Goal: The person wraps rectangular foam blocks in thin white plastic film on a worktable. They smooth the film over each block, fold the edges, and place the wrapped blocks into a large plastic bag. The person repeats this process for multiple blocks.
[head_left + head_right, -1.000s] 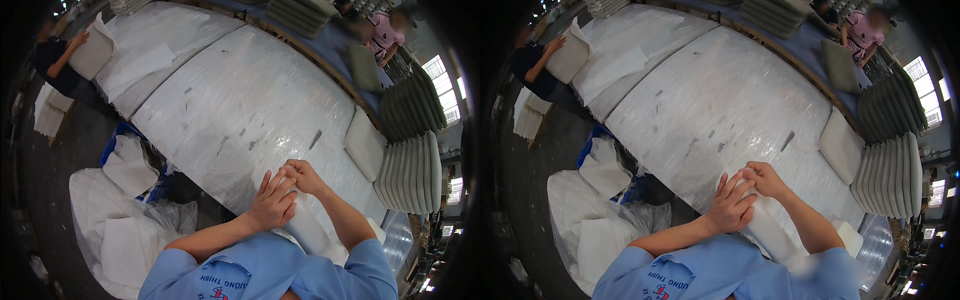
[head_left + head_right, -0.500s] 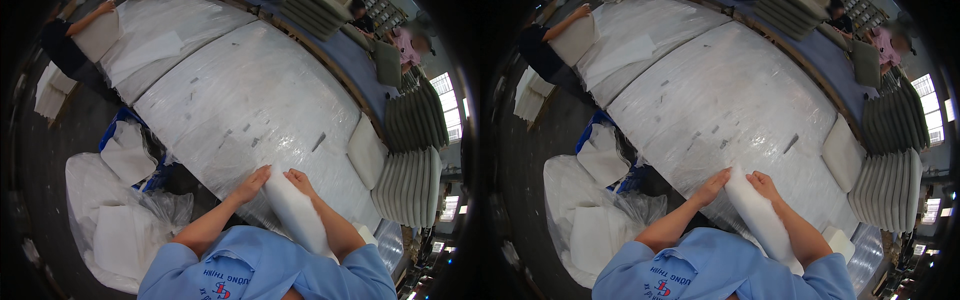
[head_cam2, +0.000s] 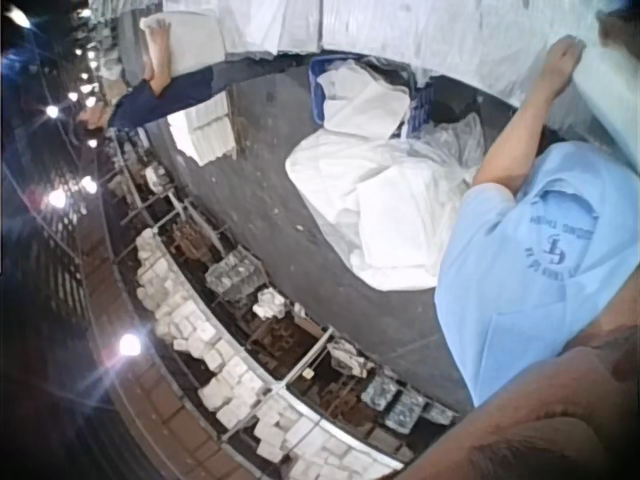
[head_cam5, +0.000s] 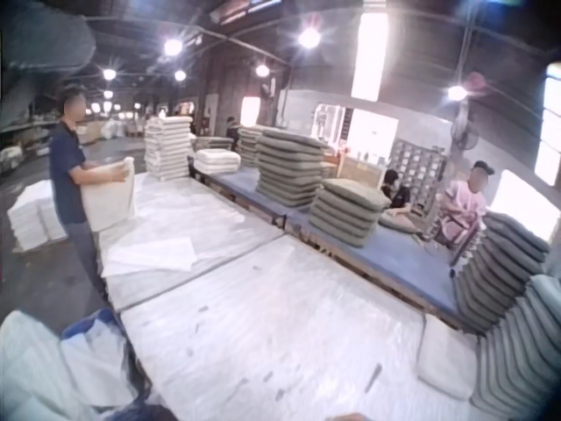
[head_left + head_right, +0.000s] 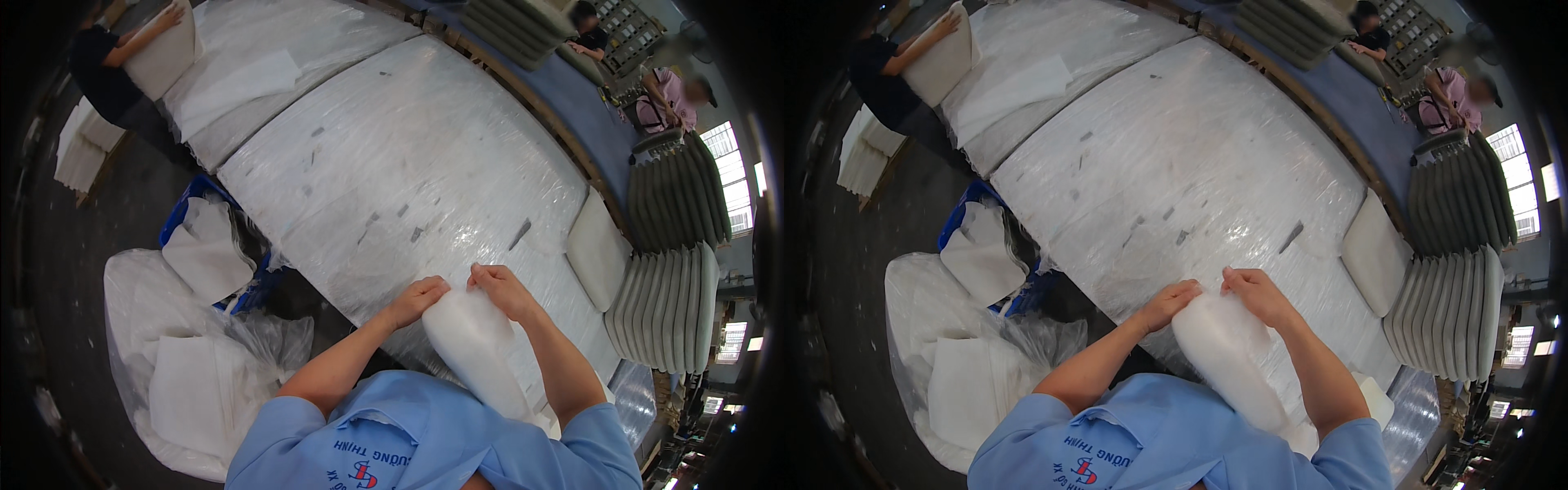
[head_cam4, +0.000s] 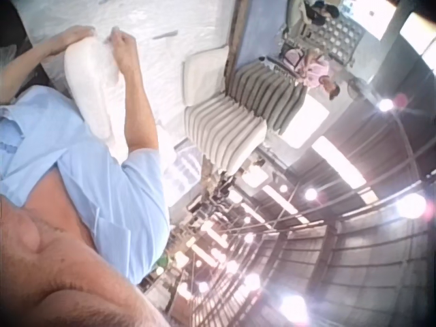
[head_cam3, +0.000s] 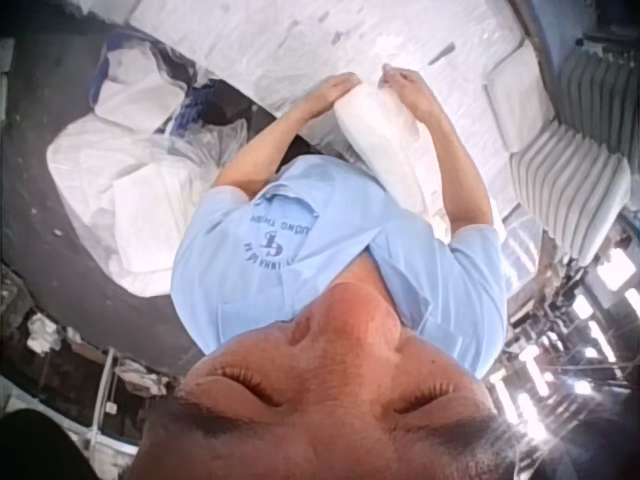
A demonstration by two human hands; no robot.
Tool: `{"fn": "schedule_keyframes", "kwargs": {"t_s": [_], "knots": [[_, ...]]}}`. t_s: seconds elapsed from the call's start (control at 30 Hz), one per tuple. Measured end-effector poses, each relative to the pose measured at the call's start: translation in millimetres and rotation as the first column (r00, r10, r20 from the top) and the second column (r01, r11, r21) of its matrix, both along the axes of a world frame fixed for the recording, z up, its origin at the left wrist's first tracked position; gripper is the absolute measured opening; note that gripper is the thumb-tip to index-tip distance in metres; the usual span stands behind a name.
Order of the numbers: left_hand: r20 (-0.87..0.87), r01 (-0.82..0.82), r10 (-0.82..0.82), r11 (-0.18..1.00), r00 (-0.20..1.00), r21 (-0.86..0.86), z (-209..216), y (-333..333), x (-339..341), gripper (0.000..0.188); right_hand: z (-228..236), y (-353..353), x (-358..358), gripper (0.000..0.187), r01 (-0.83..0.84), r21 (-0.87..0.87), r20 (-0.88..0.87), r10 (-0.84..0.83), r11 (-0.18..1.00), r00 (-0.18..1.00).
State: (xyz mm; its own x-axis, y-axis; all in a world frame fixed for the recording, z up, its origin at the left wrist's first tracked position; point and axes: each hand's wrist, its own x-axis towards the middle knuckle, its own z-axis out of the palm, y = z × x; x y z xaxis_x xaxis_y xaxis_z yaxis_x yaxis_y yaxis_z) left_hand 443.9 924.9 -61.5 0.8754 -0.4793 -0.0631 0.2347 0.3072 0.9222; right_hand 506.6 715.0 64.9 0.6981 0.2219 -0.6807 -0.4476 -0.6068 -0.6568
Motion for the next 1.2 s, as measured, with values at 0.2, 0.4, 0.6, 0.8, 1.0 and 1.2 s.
{"fn": "schedule_keyframes", "kwargs": {"t_s": [0.2, 0.4, 0.6, 0.8, 1.0, 1.2], "knots": [[-0.094, 0.113, -0.108, 0.992, 0.990, 0.053, 9.7, -2.5, 14.3, 0.037, 21.1, 41.3, -12.1, 0.053, -0.328, -0.229, -0.074, 0.319, 0.917, 0.945], [0.005, -0.110, 0.112, 0.970, 0.994, 0.219, 19.8, -5.5, 15.8, 0.048, -2.8, 23.9, -39.4, 0.039, 0.165, 0.036, -0.214, -0.154, 0.986, 0.965], [-0.120, -0.408, 0.456, 0.866, 0.882, 0.289, 70.6, 1.8, -46.1, 0.046, -36.7, -2.3, -67.6, 0.038, 0.200, -0.039, -0.140, -0.204, 0.979, 0.969], [-0.001, -0.316, 0.331, 0.901, 0.944, 0.296, 88.3, 3.0, -60.5, 0.057, -20.8, 12.7, -58.5, 0.021, 0.142, 0.103, 0.075, -0.150, 0.985, 0.986], [-0.082, -0.307, 0.323, 0.937, 0.943, 0.164, 79.5, 5.0, -52.3, 0.060, -13.7, 5.2, -65.9, 0.010, -0.222, 0.073, 0.475, 0.161, 0.972, 0.865], [-0.093, -0.037, 0.056, 0.980, 0.994, 0.195, 86.3, 11.4, -36.9, 0.048, -28.2, -35.1, -100.5, 0.012, -0.054, 0.018, 0.238, 0.048, 0.998, 0.970]]}}
